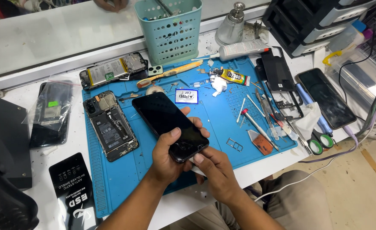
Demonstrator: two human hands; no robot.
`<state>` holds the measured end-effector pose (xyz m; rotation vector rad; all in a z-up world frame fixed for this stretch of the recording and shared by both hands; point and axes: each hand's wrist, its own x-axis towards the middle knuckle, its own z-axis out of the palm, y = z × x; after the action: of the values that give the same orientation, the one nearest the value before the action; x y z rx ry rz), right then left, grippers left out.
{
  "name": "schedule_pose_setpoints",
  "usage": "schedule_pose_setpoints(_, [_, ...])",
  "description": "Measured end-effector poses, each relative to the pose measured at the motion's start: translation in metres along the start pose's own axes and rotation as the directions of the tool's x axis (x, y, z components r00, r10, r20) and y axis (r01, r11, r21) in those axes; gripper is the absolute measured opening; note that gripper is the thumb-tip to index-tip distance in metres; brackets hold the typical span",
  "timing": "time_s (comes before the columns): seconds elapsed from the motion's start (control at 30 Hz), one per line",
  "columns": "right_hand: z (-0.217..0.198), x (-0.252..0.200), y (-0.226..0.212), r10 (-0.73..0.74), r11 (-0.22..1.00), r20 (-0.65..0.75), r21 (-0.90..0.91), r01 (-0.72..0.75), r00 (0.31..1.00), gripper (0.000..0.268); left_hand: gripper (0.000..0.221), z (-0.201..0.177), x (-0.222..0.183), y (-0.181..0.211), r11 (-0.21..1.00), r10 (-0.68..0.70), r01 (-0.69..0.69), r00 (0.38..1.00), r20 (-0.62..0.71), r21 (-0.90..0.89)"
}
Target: Testing a mobile phone's charging port and using a pry tool to disassemble the casing
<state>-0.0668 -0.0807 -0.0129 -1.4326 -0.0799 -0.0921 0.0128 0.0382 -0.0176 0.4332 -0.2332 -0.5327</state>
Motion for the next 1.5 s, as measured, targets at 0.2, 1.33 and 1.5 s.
schedule_pose_setpoints(0.2, [-0.002,-0.001,0.005,0.011,1.0,0.027,-0.027,-0.011,1.0,0.039,0.052,0.0,0.0,-0.001,0.999,0.015,-0.017,0.999,0.031,0.047])
schedule_pose_setpoints(1.33, [0.002,0.0,-0.002,0.018,0.998,-0.028,-0.058,-0.02,0.999,0.036,0.05,-0.007,0.002,0.0,1.0,0.012,-0.012,0.999,-0.046,0.007])
schedule_pose_setpoints(1.5, [0.002,-0.002,-0.003,0.02,0.997,-0.036,-0.071,-0.023,0.999,0.038,0.048,-0.007,0.001,-0.003,1.0,0.013,-0.014,0.999,-0.043,-0.02])
